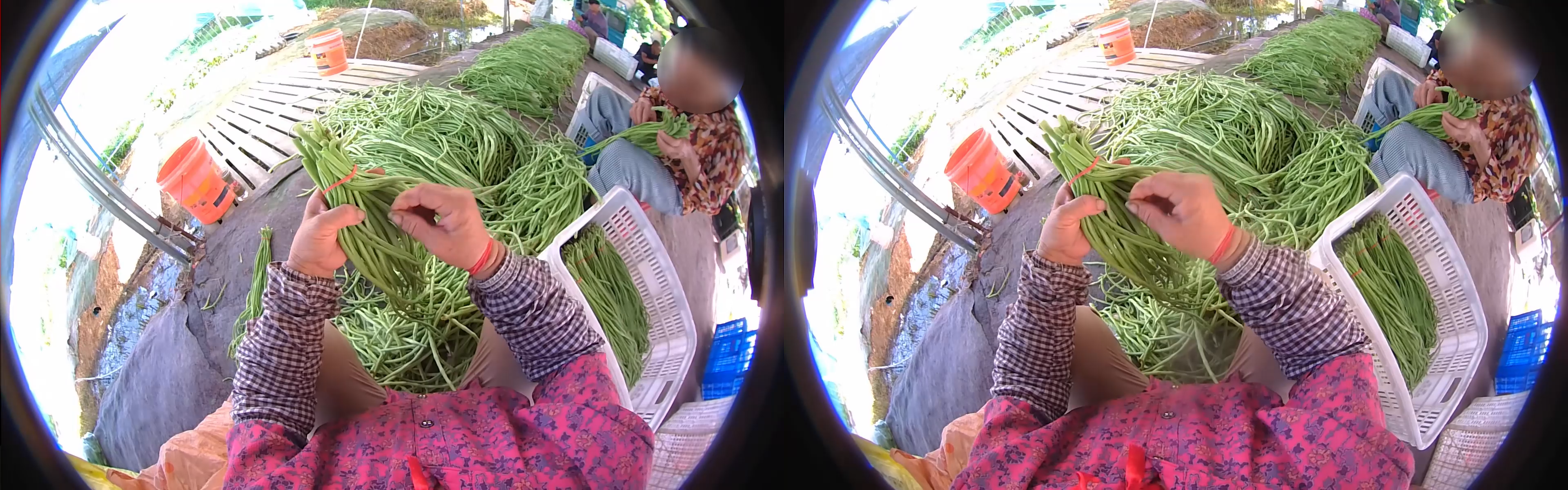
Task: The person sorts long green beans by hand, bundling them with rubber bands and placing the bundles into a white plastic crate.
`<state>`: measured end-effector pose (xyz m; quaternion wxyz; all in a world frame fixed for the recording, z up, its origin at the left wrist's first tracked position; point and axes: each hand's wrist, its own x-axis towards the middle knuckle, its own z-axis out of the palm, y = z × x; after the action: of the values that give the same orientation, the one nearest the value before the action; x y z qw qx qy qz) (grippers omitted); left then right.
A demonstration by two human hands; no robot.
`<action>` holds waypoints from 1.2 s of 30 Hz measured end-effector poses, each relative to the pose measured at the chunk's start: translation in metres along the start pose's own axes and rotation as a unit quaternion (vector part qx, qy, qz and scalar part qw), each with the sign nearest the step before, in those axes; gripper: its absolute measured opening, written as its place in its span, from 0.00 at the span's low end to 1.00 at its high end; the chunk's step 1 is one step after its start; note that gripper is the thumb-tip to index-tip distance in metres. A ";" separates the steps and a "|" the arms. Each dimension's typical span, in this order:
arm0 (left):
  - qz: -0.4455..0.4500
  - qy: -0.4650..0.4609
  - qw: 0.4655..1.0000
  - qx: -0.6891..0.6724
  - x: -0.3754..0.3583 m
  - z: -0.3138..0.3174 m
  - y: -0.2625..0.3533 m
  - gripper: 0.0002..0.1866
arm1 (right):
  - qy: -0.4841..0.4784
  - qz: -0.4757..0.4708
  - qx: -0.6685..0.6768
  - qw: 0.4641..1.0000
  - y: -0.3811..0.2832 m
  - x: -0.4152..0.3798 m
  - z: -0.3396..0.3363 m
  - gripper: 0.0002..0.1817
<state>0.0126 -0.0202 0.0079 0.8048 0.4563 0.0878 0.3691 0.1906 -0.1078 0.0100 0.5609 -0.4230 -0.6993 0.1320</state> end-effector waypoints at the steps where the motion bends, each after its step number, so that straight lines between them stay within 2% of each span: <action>1: 0.001 -0.008 1.000 0.005 0.000 0.000 0.000 0.30 | -0.012 0.010 0.011 1.000 -0.001 -0.003 0.005 0.07; 3: 0.009 -0.001 1.000 0.003 0.000 0.002 0.000 0.31 | -0.054 0.044 -0.005 0.998 -0.007 -0.004 0.005 0.07; 9: 0.038 0.019 0.999 -0.025 0.000 0.009 0.000 0.31 | 0.021 0.019 -0.105 0.994 0.006 -0.002 0.012 0.10; 12: 0.056 0.011 0.998 -0.009 0.000 0.010 -0.005 0.31 | -0.015 0.062 -0.056 0.996 0.000 -0.003 0.008 0.10; 16: 0.035 -0.010 0.999 -0.001 -0.001 0.009 -0.006 0.30 | 0.006 0.042 -0.128 0.991 0.009 -0.007 0.018 0.11; 18: 0.060 0.022 0.998 -0.004 0.000 0.009 -0.014 0.31 | 0.029 0.035 -0.166 0.985 0.011 -0.011 0.025 0.12; 21: 0.091 0.044 0.994 0.028 -0.001 0.011 -0.022 0.32 | 0.058 0.025 -0.120 0.991 0.014 -0.012 0.032 0.13; 25: 0.096 0.043 0.993 0.050 -0.008 0.017 -0.024 0.33 | -0.012 0.128 0.076 0.989 0.016 -0.008 0.023 0.13; 28: 0.104 0.052 0.992 0.056 -0.010 0.019 -0.025 0.32 | -0.035 0.189 0.126 0.973 0.012 -0.008 0.020 0.10; 31: 0.107 0.063 0.990 0.070 -0.009 0.017 -0.028 0.30 | -0.058 0.182 0.090 0.977 0.014 -0.008 0.020 0.08; 36: 0.115 0.080 0.986 0.094 -0.008 0.010 -0.035 0.29 | -0.083 0.154 0.132 0.976 0.025 -0.010 0.019 0.08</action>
<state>0.0300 -0.0435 -0.0162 0.7010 0.5055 0.1332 0.4851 0.1844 -0.0946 -0.0194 0.5249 -0.4351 -0.6464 0.3426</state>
